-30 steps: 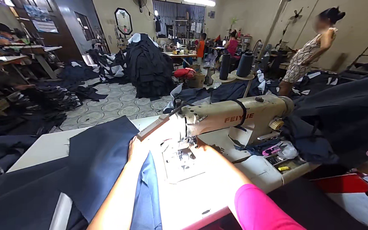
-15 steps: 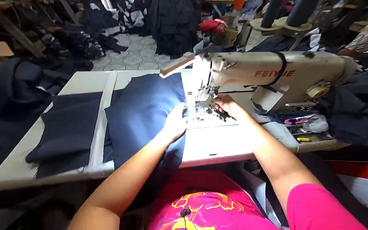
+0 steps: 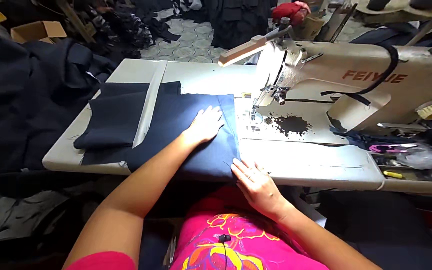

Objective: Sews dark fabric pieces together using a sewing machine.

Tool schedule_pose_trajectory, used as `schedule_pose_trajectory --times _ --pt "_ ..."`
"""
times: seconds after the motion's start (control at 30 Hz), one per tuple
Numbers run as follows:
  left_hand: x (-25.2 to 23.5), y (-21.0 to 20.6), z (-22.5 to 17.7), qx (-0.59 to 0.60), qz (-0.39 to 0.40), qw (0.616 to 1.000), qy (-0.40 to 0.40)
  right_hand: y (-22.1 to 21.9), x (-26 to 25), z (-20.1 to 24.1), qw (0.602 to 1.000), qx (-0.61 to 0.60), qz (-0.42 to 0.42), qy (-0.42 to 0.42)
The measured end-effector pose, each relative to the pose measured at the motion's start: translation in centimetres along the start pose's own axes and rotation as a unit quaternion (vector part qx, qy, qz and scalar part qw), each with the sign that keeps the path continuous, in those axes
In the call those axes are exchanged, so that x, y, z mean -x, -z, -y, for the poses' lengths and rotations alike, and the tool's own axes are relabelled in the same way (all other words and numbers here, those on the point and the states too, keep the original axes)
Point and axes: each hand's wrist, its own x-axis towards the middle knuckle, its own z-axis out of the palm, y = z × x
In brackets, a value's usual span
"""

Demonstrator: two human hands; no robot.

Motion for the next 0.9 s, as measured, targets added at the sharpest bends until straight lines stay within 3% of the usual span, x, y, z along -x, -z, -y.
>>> schedule_pose_trajectory --times 0.07,0.23,0.37,0.4,0.57,0.7,0.77,0.8,0.9 --pt "-2.5 0.3 1.4 0.008 0.036 0.999 0.039 -0.1 0.3 0.1 1.0 0.011 -0.008 -0.005" --pt "-5.9 0.1 2.7 0.03 0.011 0.999 0.044 -0.2 0.2 0.3 0.999 0.009 -0.022 -0.027" --pt "-6.4 -1.2 3.5 0.069 -0.104 0.991 0.046 -0.3 0.3 0.1 0.999 0.003 -0.033 -0.032" --pt "-6.4 -1.2 3.9 0.067 -0.125 0.989 0.047 -0.3 0.5 0.2 0.999 0.002 -0.038 -0.033" --pt "-4.5 1.1 2.7 0.004 -0.044 0.999 0.027 0.5 1.9 0.8 0.994 -0.053 -0.09 -0.041" --pt "-1.2 -1.6 0.4 0.023 -0.097 0.995 -0.004 2.7 1.1 0.8 0.975 -0.162 -0.141 -0.048" --pt "0.2 -2.5 -0.9 0.026 -0.095 0.995 0.014 5.1 -0.9 1.9 0.933 -0.329 -0.143 -0.029" --pt "0.7 -2.7 -1.5 0.025 -0.093 0.995 0.025 6.7 -2.0 2.9 0.89 -0.439 -0.121 -0.01" --pt "1.8 -2.9 -2.4 0.031 -0.092 0.992 0.078 11.8 -4.9 7.0 0.706 -0.704 0.0 0.072"
